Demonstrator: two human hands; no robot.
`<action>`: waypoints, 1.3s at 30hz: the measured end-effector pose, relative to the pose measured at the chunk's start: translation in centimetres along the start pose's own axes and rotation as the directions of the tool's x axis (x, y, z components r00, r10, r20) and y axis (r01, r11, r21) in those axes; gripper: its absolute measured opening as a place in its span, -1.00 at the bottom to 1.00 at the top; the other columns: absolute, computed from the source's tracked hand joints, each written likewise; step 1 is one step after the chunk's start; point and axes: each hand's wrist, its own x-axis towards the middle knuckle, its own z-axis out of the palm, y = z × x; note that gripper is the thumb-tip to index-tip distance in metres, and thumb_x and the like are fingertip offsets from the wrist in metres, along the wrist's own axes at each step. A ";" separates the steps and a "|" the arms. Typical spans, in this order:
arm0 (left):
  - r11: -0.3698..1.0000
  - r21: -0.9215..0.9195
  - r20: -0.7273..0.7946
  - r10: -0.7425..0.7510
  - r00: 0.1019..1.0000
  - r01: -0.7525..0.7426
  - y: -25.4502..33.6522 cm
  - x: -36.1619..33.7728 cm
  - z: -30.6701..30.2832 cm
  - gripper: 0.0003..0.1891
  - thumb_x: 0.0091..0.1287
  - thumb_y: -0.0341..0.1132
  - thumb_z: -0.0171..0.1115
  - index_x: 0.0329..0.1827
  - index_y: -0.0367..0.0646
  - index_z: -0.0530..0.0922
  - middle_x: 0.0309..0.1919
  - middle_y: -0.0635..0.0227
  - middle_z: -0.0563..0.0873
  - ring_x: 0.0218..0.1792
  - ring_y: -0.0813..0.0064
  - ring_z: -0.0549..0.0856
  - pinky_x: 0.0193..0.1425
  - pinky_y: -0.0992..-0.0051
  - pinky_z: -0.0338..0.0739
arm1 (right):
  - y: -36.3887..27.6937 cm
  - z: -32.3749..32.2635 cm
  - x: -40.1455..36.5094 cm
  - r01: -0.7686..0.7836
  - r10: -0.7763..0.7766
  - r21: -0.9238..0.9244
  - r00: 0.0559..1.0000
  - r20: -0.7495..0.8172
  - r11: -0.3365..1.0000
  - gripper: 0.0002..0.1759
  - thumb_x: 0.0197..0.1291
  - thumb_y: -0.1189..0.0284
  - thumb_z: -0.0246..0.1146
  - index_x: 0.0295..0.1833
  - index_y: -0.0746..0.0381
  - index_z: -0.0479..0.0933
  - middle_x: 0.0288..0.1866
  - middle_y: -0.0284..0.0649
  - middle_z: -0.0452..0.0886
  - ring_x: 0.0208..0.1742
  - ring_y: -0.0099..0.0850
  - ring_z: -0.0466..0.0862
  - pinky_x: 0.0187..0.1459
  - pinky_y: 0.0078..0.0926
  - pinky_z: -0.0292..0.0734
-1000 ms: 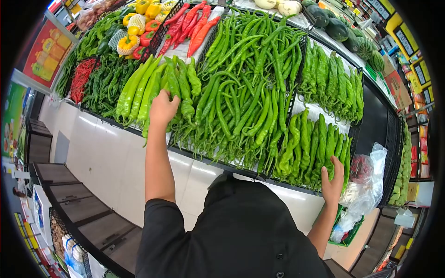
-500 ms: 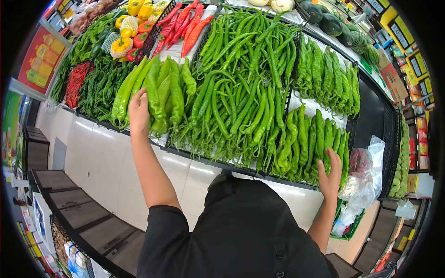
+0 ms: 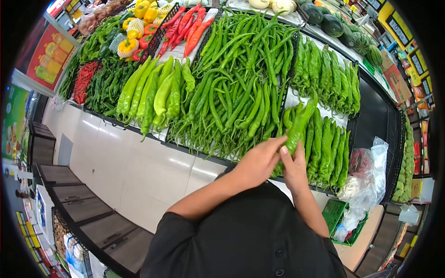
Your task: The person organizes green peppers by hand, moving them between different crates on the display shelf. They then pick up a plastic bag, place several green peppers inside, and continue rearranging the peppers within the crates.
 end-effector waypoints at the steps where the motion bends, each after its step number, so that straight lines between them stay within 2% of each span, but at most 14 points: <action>1: 1.000 0.009 0.069 -0.028 0.997 0.028 0.4 0.1 -0.3 -0.60 0.40 -0.45 0.21 0.30 -0.22 0.50 0.11 0.00 0.68 0.09 0.03 0.69 0.21 0.25 0.57 | 0.2 -0.2 -0.1 -0.010 0.012 0.030 0.999 -0.051 0.999 -0.45 0.45 0.41 0.20 0.45 0.33 0.25 0.20 -0.12 0.57 0.17 -0.32 0.60 0.17 -0.31 0.56; 2: 0.998 0.019 0.136 -0.058 0.989 0.056 0.7 0.2 -1.2 -0.62 0.40 -0.44 0.23 0.28 -0.20 0.54 0.06 0.04 0.72 0.05 0.08 0.73 0.17 0.28 0.60 | 0.3 -0.5 -0.1 -0.020 0.026 0.060 0.994 -0.102 0.998 -0.50 0.46 0.43 0.19 0.41 0.33 0.29 0.18 -0.13 0.58 0.14 -0.33 0.62 0.13 -0.32 0.59; 5: 0.970 0.217 -0.254 -0.050 0.966 0.108 -2.1 1.1 -7.6 -0.81 0.40 -0.38 0.29 0.03 -0.16 0.66 -0.05 0.23 0.79 -0.15 0.36 0.78 -0.01 0.42 0.65 | -1.3 -1.6 -0.8 -0.124 0.134 0.151 0.989 -0.057 0.981 -0.66 0.44 0.46 0.19 0.25 0.29 0.39 0.10 -0.10 0.62 -0.06 -0.36 0.69 -0.12 -0.39 0.69; 6: 0.942 0.216 -0.404 -0.154 0.902 0.257 -2.2 1.6 -11.0 -0.80 0.43 -0.32 0.27 0.03 -0.17 0.64 -0.04 0.25 0.78 -0.16 0.42 0.76 -0.05 0.45 0.63 | -1.3 -2.2 -1.0 -0.125 0.136 0.144 0.988 -0.066 0.982 -0.67 0.44 0.46 0.19 0.24 0.29 0.39 0.10 -0.09 0.62 -0.09 -0.36 0.70 -0.16 -0.40 0.70; 9: 0.734 0.493 -0.637 -0.063 0.769 0.468 -9.0 1.1 -22.0 -0.72 0.44 -0.27 0.24 0.11 -0.21 0.59 -0.11 0.19 0.74 -0.22 0.31 0.73 -0.12 0.33 0.61 | -1.6 -4.9 -1.3 -0.070 0.091 0.142 0.984 -0.152 0.987 -0.65 0.45 0.42 0.17 0.25 0.30 0.40 0.05 -0.09 0.64 -0.14 -0.38 0.71 -0.16 -0.42 0.65; 11: 0.553 0.682 -0.548 -0.047 0.835 0.479 -17.8 -1.8 -29.4 -0.65 0.42 -0.21 0.25 0.13 -0.26 0.58 -0.05 0.05 0.72 -0.08 0.20 0.71 0.01 0.30 0.61 | -2.7 -7.0 -1.7 -0.017 0.031 0.056 0.966 -0.258 0.998 -0.64 0.45 0.37 0.17 0.24 0.33 0.42 -0.08 -0.12 0.67 -0.21 -0.43 0.68 -0.21 -0.47 0.57; 14: 0.425 0.605 -0.618 -0.282 0.734 0.673 -19.3 -2.3 -31.7 -0.53 0.37 -0.12 0.27 0.20 -0.28 0.57 -0.01 0.02 0.73 0.03 0.14 0.71 0.16 0.24 0.55 | -4.4 -13.0 -2.9 0.055 -0.100 -0.141 0.937 -0.335 0.988 -0.64 0.46 0.35 0.17 0.23 0.33 0.44 -0.24 -0.20 0.65 -0.30 -0.50 0.61 -0.24 -0.52 0.51; 17: 0.457 0.707 -0.547 -0.132 0.827 0.540 -25.5 -3.9 -36.2 -0.56 0.38 -0.13 0.26 0.19 -0.25 0.57 -0.01 -0.01 0.73 0.01 0.06 0.70 0.11 0.19 0.55 | -5.7 -18.2 -4.1 0.040 -0.205 -0.307 0.825 -0.527 0.951 -0.67 0.43 0.31 0.21 0.14 0.33 0.50 -0.35 -0.32 0.60 -0.33 -0.58 0.53 -0.23 -0.57 0.43; 22: 0.437 0.738 -0.530 -0.097 0.843 0.514 -19.6 0.0 -30.3 -0.62 0.41 -0.21 0.23 0.18 -0.24 0.58 -0.14 0.19 0.70 -0.23 0.35 0.65 -0.10 0.34 0.55 | -4.5 -23.7 -5.2 -0.110 -0.192 -0.392 0.733 -0.652 0.913 -0.70 0.38 0.30 0.27 0.01 0.33 0.58 -0.34 -0.38 0.60 -0.29 -0.62 0.51 -0.19 -0.58 0.41; 24: 0.537 0.681 -0.522 -0.120 0.844 0.497 -18.5 1.4 -28.6 -0.64 0.43 -0.23 0.22 0.20 -0.24 0.57 -0.14 0.25 0.68 -0.27 0.43 0.60 -0.14 0.38 0.52 | -2.9 -24.5 -4.9 -0.130 -0.169 -0.365 0.713 -0.680 0.922 -0.70 0.37 0.30 0.27 0.02 0.33 0.59 -0.34 -0.39 0.60 -0.28 -0.62 0.51 -0.19 -0.59 0.41; 28: 0.654 0.640 -0.476 -0.074 0.876 0.403 -17.3 3.3 -25.6 -0.66 0.47 -0.26 0.19 0.22 -0.22 0.57 -0.13 0.34 0.65 -0.31 0.54 0.54 -0.21 0.47 0.48 | -0.9 -24.7 -3.7 -0.137 -0.143 -0.402 0.793 -0.593 0.906 -0.53 0.35 0.32 0.28 0.26 0.39 0.49 -0.10 -0.21 0.70 -0.14 -0.50 0.65 0.01 -0.51 0.52; 29: 0.649 0.637 -0.464 -0.110 0.879 0.417 -16.9 3.5 -25.1 -0.66 0.47 -0.26 0.19 0.22 -0.21 0.56 -0.12 0.34 0.65 -0.31 0.54 0.54 -0.21 0.48 0.48 | -1.2 -24.6 -3.5 -0.191 -0.052 -0.371 0.831 -0.555 0.909 -0.41 0.34 0.28 0.28 0.36 0.41 0.41 0.11 -0.02 0.67 0.07 -0.32 0.69 0.20 -0.39 0.50; 32: 0.650 0.625 -0.433 -0.172 0.885 0.432 -16.2 3.6 -24.5 -0.65 0.48 -0.25 0.19 0.24 -0.20 0.56 -0.12 0.35 0.64 -0.33 0.57 0.52 -0.23 0.50 0.46 | 2.8 -26.0 -2.1 -0.187 -0.171 -0.578 0.844 -0.508 0.794 -0.32 0.32 0.21 0.27 0.41 0.41 0.36 0.29 0.11 0.58 0.29 -0.17 0.60 0.35 -0.34 0.39; 39: 0.667 0.604 -0.449 -0.168 0.878 0.437 -15.2 1.2 -24.1 -0.64 0.49 -0.22 0.18 0.26 -0.16 0.55 -0.08 0.34 0.66 -0.30 0.57 0.58 -0.20 0.52 0.48 | 3.3 -25.5 -3.4 -0.240 -0.050 -0.801 0.947 -0.318 0.548 -0.28 0.24 0.31 0.35 0.46 0.35 0.33 0.27 0.10 0.58 0.18 -0.16 0.64 0.23 -0.31 0.50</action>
